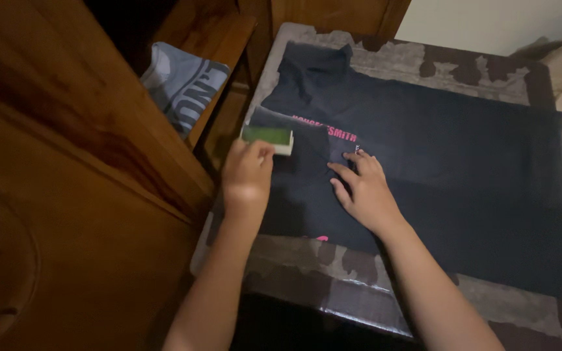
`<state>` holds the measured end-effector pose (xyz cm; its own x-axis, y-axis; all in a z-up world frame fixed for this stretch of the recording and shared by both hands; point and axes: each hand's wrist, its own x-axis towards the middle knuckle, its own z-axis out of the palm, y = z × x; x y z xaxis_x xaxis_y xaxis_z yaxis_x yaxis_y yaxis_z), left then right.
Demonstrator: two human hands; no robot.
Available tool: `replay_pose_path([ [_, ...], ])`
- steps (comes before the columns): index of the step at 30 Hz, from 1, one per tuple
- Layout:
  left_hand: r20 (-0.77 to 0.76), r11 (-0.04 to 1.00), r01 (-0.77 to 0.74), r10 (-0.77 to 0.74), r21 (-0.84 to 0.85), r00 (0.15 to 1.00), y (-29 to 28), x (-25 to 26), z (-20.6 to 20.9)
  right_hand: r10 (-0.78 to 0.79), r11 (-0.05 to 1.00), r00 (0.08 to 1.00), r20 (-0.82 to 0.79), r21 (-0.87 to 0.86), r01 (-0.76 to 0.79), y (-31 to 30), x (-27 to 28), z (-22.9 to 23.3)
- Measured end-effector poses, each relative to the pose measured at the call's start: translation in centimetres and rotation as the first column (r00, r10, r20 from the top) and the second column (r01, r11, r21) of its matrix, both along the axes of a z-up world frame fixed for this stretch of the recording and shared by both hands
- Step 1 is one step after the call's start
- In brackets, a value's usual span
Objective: The person uses a lint roller to remove lint and debris from a black t-shirt laid flat on a table. They roll the sticky roller over the front and back of the shirt, periodically folding the shirt to access different areas. The person also adjusts the shirt's position on the table during the process.
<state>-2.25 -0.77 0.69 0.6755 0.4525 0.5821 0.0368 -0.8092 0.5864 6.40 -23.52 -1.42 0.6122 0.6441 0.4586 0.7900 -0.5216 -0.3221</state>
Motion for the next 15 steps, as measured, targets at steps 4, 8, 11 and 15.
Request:
replay_pose_path([
  [4,-0.059,0.972,0.017,-0.003,0.235,0.998,-1.9,-5.6,1.2,0.005,1.000,1.000,0.011,0.008,-0.005,0.1,0.0,-0.1],
  [8,-0.184,0.998,-0.055,0.056,0.010,0.981,-4.4,-10.7,2.9,-0.001,1.000,1.000,0.030,-0.005,0.001,0.1,-0.1,0.0],
  [11,-0.197,0.999,-0.043,0.040,-0.013,0.980,-5.2,-12.5,3.6,-0.002,1.000,1.000,0.028,-0.011,0.003,0.1,0.0,0.2],
  [15,-0.330,0.995,-0.093,0.077,-0.032,0.941,-5.0,-11.6,3.0,0.003,1.000,1.000,0.016,-0.011,-0.003,0.0,-0.1,0.2],
])
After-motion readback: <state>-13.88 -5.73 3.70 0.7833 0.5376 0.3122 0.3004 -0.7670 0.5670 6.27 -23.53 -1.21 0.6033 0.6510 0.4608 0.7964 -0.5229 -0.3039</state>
